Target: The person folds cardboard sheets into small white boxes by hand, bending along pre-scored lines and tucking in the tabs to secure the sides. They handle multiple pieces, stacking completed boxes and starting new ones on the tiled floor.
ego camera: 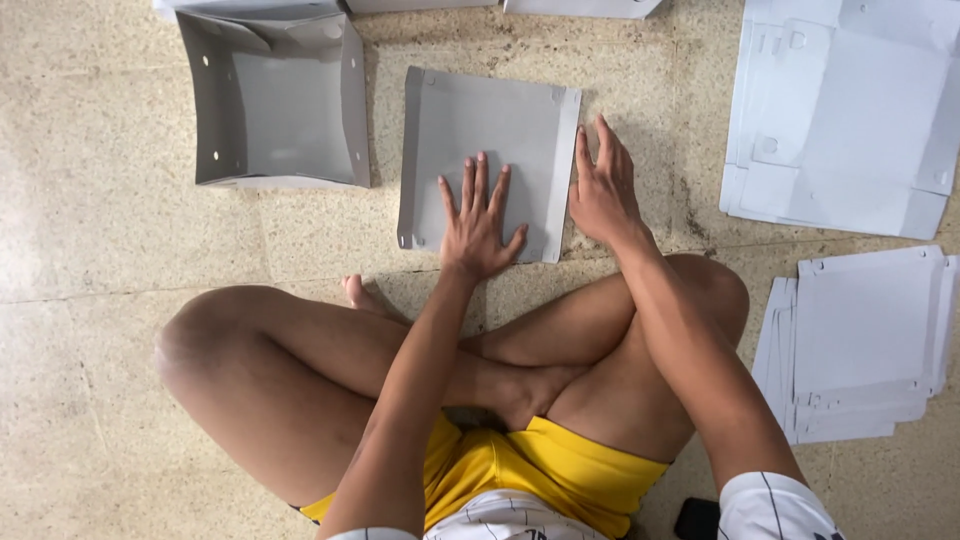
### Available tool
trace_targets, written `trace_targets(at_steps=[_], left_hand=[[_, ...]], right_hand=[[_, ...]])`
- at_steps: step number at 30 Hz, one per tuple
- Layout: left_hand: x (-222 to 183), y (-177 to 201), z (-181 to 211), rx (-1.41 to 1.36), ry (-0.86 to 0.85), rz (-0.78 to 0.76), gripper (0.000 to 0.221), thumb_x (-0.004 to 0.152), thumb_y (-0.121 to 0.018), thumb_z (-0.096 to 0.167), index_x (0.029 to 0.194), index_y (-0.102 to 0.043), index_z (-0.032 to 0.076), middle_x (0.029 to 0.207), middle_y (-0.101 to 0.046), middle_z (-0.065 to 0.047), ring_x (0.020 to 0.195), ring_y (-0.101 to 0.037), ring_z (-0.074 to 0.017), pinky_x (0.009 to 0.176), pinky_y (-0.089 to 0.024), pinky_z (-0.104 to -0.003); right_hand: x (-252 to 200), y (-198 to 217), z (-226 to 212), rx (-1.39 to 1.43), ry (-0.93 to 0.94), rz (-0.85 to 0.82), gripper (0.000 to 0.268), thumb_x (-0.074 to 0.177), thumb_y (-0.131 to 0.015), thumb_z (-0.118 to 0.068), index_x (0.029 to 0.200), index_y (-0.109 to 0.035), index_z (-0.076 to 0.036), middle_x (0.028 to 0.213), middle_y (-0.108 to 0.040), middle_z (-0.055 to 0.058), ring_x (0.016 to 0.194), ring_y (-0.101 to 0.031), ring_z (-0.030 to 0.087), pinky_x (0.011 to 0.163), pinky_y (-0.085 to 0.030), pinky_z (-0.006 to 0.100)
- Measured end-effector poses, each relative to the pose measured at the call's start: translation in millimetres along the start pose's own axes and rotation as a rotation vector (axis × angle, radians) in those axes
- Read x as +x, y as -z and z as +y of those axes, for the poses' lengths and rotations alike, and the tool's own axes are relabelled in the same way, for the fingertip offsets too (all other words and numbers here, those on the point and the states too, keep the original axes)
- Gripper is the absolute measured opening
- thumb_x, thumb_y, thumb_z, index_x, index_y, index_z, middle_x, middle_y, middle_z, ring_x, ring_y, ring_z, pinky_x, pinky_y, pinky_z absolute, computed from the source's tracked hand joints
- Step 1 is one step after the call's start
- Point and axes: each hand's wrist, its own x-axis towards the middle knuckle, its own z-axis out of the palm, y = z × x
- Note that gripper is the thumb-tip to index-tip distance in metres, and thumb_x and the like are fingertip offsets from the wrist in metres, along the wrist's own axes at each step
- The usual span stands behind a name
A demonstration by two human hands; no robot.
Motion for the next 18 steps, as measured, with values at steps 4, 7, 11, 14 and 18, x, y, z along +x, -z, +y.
trace_targets(at_steps=[4, 7, 11, 14, 18], left_hand=[[1, -2, -1, -0.005, 0.009, -0.027, 0.091, 0.089, -0.041, 0.062, 0.164, -0.013, 0.019, 0.170, -0.009, -0.020, 0.158, -0.007, -0.0370, 0.120, -0.004, -0.070], [-1, -1, -1, 0.040, 0.000, -0.022, 0.094, 0.088, -0.046, 0.062, 0.165, -0.013, 0.019, 0.169, -0.009, -0.021, 0.158, -0.008, -0.0367, 0.120, -0.006, -0.070], [2, 1, -2, 0.014, -0.002, -0.036, 0.096, 0.087, -0.040, 0.069, 0.165, -0.013, 0.019, 0.170, -0.009, -0.020, 0.158, -0.006, -0.0365, 0.121, -0.004, -0.069], [-1, 3, 1, 0.020, -0.008, -0.044, 0.099, 0.086, -0.038, 0.074, 0.165, -0.013, 0.018, 0.170, -0.008, -0.020, 0.158, -0.006, -0.0366, 0.121, -0.003, -0.069], [-6, 2, -2, 0.141, -0.084, -0.027, 0.106, 0.092, -0.021, 0.084, 0.164, -0.003, 0.009, 0.169, 0.002, -0.021, 0.157, 0.004, -0.0409, 0.119, 0.002, -0.072]], right_hand=[[6, -16, 11, 0.093, -0.031, 0.004, 0.067, 0.091, -0.054, -0.002, 0.156, -0.036, 0.002, 0.158, -0.016, 0.026, 0.145, -0.020, 0.049, 0.114, -0.022, 0.064], [6, -18, 2, 0.192, 0.097, 0.052, 0.070, 0.092, -0.058, -0.003, 0.159, -0.036, -0.006, 0.155, -0.021, 0.024, 0.143, -0.030, 0.047, 0.111, -0.031, 0.062], [4, -30, -3, 0.054, 0.111, -0.089, 0.067, 0.104, -0.044, -0.023, 0.163, -0.015, -0.009, 0.164, -0.011, 0.025, 0.152, -0.015, 0.043, 0.119, -0.019, 0.058], [-5, -31, -14, -0.082, 0.111, -0.131, 0.066, 0.108, -0.037, -0.027, 0.164, -0.010, -0.002, 0.168, 0.000, 0.024, 0.154, -0.003, 0.043, 0.122, -0.010, 0.058], [-7, -32, -20, -0.188, 0.102, -0.089, 0.067, 0.110, -0.029, -0.032, 0.162, -0.001, -0.002, 0.169, 0.006, 0.017, 0.157, 0.002, 0.035, 0.129, -0.005, 0.051]])
